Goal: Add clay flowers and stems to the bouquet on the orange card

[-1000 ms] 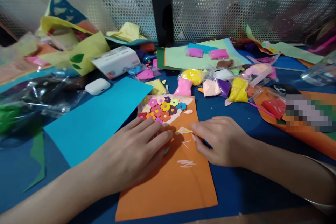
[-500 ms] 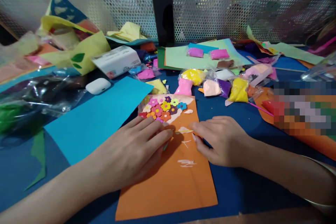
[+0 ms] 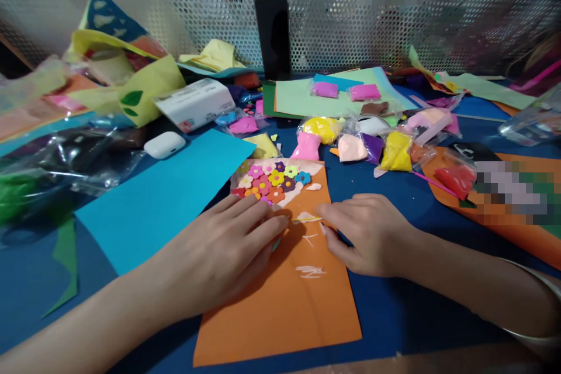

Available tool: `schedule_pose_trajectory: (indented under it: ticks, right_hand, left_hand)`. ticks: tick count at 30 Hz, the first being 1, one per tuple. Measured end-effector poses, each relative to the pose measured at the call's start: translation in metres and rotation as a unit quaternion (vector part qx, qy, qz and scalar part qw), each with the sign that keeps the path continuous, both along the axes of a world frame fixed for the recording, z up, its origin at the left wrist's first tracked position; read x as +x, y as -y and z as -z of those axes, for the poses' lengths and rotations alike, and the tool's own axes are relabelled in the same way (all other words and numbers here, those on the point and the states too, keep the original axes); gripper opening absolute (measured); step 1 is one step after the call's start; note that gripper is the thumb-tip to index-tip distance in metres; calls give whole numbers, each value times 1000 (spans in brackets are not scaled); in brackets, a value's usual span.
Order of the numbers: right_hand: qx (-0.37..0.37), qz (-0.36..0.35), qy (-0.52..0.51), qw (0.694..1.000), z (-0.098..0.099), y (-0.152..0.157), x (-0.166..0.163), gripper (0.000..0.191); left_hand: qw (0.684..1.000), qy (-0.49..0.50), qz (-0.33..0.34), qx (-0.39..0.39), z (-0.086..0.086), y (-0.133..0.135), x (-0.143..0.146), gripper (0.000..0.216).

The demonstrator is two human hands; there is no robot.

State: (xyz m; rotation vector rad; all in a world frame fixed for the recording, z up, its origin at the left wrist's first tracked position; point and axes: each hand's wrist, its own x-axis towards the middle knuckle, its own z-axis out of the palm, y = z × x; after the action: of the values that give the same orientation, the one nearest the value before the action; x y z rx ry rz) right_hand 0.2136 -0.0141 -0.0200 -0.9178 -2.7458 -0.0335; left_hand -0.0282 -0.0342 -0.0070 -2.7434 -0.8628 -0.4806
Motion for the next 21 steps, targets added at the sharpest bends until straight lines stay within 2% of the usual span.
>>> schedule_pose_trajectory:
  ticks: [21]
  right_hand:
    - [-5, 5, 12, 1000, 0, 0, 0, 15]
  left_hand:
    - [1000, 10, 5, -11, 0, 0, -1, 22]
